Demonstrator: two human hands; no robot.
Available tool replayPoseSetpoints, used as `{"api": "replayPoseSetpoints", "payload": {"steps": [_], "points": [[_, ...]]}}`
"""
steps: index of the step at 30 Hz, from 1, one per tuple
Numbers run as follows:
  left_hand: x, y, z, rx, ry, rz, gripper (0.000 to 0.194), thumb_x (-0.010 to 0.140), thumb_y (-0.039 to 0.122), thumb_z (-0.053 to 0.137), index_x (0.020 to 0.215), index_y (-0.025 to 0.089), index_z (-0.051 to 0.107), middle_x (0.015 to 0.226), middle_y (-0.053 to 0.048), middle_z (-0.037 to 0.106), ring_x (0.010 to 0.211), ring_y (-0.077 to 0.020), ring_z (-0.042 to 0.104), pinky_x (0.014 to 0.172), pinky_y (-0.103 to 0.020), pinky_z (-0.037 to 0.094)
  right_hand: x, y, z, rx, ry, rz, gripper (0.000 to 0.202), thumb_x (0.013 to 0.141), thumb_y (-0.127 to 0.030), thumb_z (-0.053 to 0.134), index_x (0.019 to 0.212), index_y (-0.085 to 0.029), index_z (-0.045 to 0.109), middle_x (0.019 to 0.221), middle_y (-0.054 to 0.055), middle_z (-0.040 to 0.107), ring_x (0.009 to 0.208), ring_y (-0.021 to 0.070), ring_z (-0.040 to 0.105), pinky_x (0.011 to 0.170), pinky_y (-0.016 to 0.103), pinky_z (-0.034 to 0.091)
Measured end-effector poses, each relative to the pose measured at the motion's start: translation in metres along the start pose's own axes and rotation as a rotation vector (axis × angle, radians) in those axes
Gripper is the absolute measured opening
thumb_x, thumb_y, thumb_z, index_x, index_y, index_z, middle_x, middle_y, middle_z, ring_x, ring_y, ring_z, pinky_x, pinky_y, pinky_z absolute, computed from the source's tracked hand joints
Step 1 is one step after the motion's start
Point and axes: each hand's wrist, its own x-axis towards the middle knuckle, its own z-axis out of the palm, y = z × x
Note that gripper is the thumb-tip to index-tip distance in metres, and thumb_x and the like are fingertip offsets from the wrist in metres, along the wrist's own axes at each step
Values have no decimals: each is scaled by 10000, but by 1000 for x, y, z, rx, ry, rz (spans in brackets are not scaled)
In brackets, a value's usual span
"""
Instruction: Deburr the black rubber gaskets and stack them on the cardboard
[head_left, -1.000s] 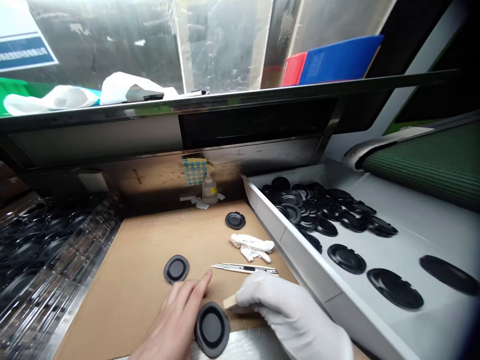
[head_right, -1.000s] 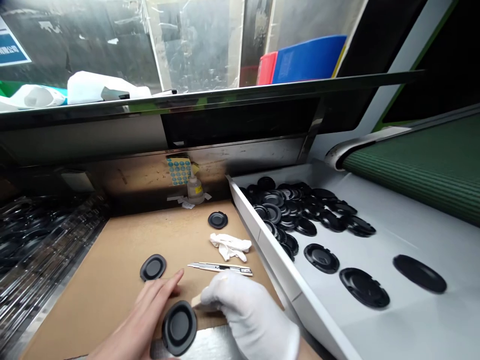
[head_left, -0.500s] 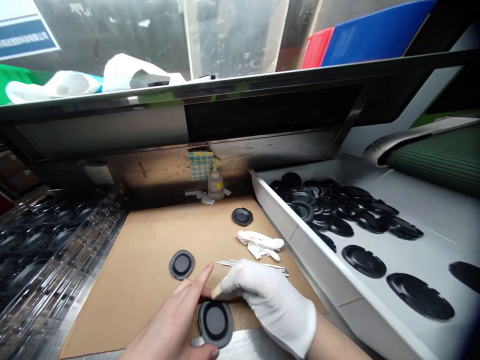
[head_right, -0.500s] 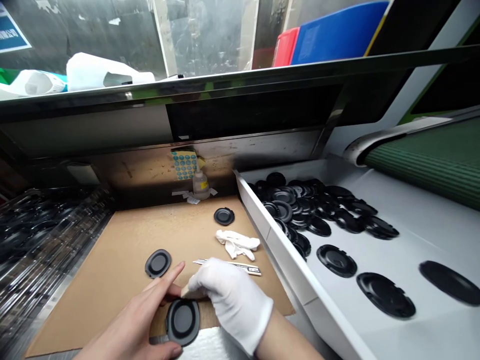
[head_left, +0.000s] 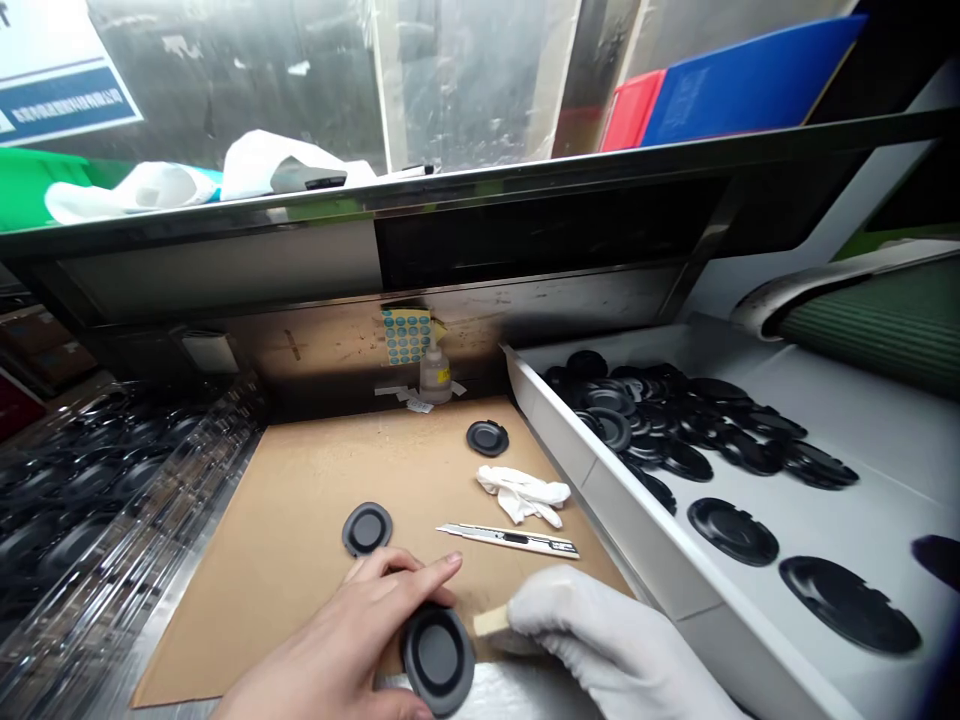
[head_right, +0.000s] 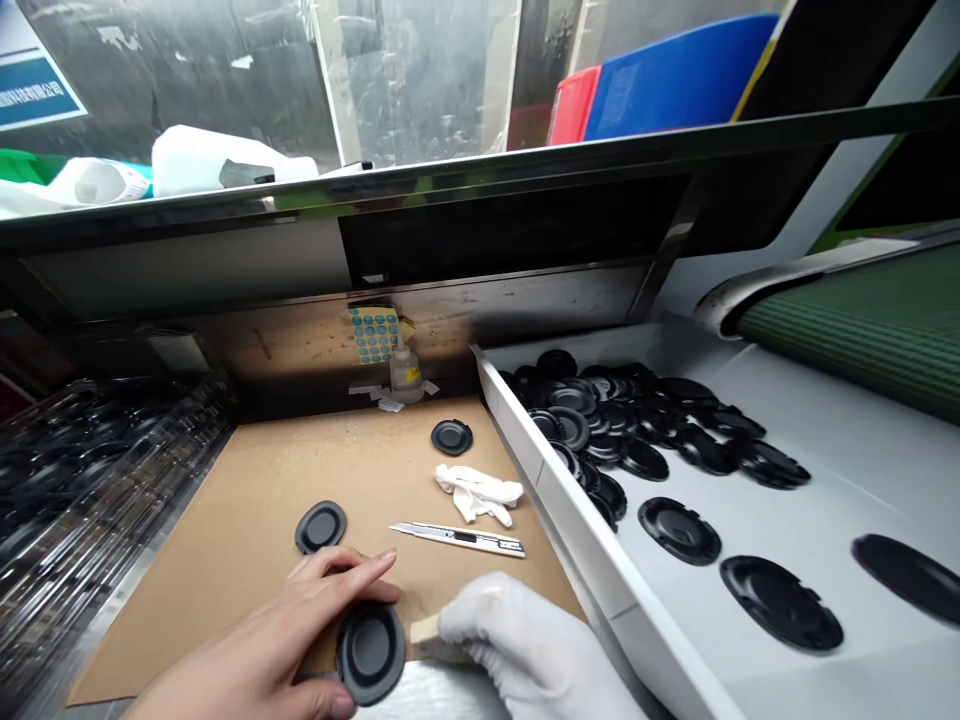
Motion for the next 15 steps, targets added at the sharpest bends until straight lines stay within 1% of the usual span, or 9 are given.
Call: {"api": "replayPoseSetpoints", "payload": {"steps": [1,3,5,6,8,10,12,14,15], "points": [[-1,4,1,-24,37,-21,1045,836,128,868,1664,522,366,1551,-3,620,1519,-342,423,1293,-563,329,7,-4,0,5,16,3,111,1032,-316,674,1097,-267,750,1102,56,757,1025,239,737,980,367,604],[-1,4,8,-82,115,-68,1083,784,174,919,1668,491,379,1449,-31,655,1364,-329,560,1220,-514,436,22,-12,3,-46,29,-20,178,1059,-315,613,1055,-242,776,1064,64,775,993,225,745,954,351,605],[0,-1,18,-151,182,-150,1155,721,273,981,1683,447,365,1332,-47,667,1131,-287,652,1053,-439,564,38,-16,6,-148,17,-71,246,1064,-318,574,1001,-222,791,1001,72,791,936,218,751,905,346,610],[2,-5,23,-177,205,-191,1194,680,323,1008,1684,425,370,1277,-49,665,1020,-261,659,953,-401,600,44,-15,8,-192,-1,-92,265,1058,-314,561,973,-217,792,963,70,793,904,215,751,886,348,609],[5,-11,32,-196,230,-243,1266,595,395,1047,1677,383,390,1206,-51,650,862,-215,628,806,-351,608,51,-11,13,-246,-30,-119,284,1036,-298,541,938,-214,794,911,64,789,860,215,743,867,358,608],[7,-14,38,-186,256,-248,1291,561,441,1048,1674,333,402,1165,-57,639,770,-184,590,745,-337,595,46,-5,22,-247,-31,-111,234,994,-290,579,938,-216,794,922,66,789,858,225,744,864,360,612],[8,-16,42,-184,284,-230,1263,571,498,1030,1659,285,426,1131,-62,642,713,-165,566,714,-332,587,32,-2,34,-250,-20,-71,144,940,-318,684,976,-234,796,936,55,785,852,229,748,820,327,621],[6,-17,45,-183,303,-210,1227,579,540,1017,1636,267,458,1135,-69,651,677,-150,550,686,-320,580,17,-4,45,-259,-16,-4,150,899,-334,773,1035,-275,795,929,22,776,812,210,741,746,274,614],[5,-17,46,-184,306,-203,1213,583,544,1016,1630,272,467,1150,-71,655,667,-143,547,679,-315,579,13,-5,49,-267,-11,19,164,895,-327,785,1055,-290,793,930,8,775,808,202,737,739,258,607]]}}
